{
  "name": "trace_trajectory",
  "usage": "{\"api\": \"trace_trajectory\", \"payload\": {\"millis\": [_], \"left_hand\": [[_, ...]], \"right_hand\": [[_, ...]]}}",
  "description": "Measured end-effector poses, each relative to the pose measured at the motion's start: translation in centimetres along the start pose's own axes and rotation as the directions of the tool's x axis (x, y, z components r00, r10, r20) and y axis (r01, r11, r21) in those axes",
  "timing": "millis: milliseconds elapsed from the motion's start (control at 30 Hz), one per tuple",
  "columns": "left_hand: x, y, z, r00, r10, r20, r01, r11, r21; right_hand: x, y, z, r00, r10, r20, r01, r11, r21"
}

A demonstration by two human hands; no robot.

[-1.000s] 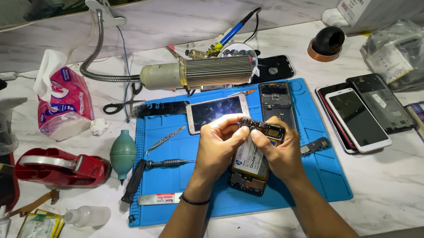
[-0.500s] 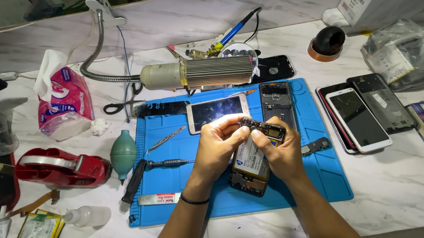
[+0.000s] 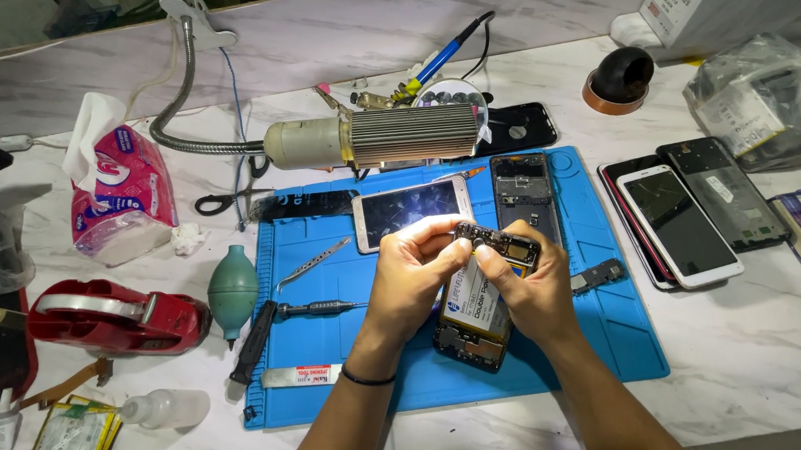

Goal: A person is disassembling a smartphone, carefully disconnecting ribbon cables and removing internal components on a repair mat.

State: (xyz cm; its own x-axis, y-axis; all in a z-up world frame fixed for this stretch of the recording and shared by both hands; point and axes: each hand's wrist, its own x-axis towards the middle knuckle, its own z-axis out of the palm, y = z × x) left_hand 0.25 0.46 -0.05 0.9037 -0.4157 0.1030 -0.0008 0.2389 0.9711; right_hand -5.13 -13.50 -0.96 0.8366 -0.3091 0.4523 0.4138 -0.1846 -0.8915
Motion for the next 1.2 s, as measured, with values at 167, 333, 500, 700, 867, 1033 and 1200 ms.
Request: {"api": "trace_trajectory", "payload": {"millis": [167,333,500,700,867,1033,1200], "left_hand": [[0.0,0.3,0.0,1.0,-0.006,-0.01,0.006,1.0,0.001],[-0.2,0.2,0.8,0.999,-0.014,-0.039,0.012,0.999,-0.053],[-0.5,0.5,1.5,0.996,0.008,-0.092,-0.013,0.999,-0.053],[-0.3,0.1,1.6,0.993,0.026,-0.114,-0.031,0.999,-0.044],[-0.4,0.2,1.8,0.993,0.031,-0.114,-0.037,0.998,-0.05],[-0.4,0.2,1.8,0.994,0.035,-0.103,-0.041,0.998,-0.053],[-0.4,0.1,1.9,0.992,0.055,-0.115,-0.062,0.997,-0.054]], "right_hand": [[0.2,-0.7,0.3,1.0,0.015,0.002,-0.015,0.999,0.034],[0.2,-0.3,0.2,1.0,0.019,-0.006,-0.019,0.999,0.05],[0.2,0.6,-0.2,1.0,-0.001,-0.008,0.001,1.0,0.01],[-0.2,0.9,-0.2,1.0,-0.004,-0.031,0.003,1.0,-0.018],[-0.1,0.6,0.0,0.999,-0.021,-0.035,0.021,1.0,-0.019],[0.0,0.7,0.0,0.999,-0.027,-0.037,0.026,1.0,-0.01],[0.0,0.8,-0.1,0.999,-0.032,-0.033,0.032,0.999,-0.004]]}}
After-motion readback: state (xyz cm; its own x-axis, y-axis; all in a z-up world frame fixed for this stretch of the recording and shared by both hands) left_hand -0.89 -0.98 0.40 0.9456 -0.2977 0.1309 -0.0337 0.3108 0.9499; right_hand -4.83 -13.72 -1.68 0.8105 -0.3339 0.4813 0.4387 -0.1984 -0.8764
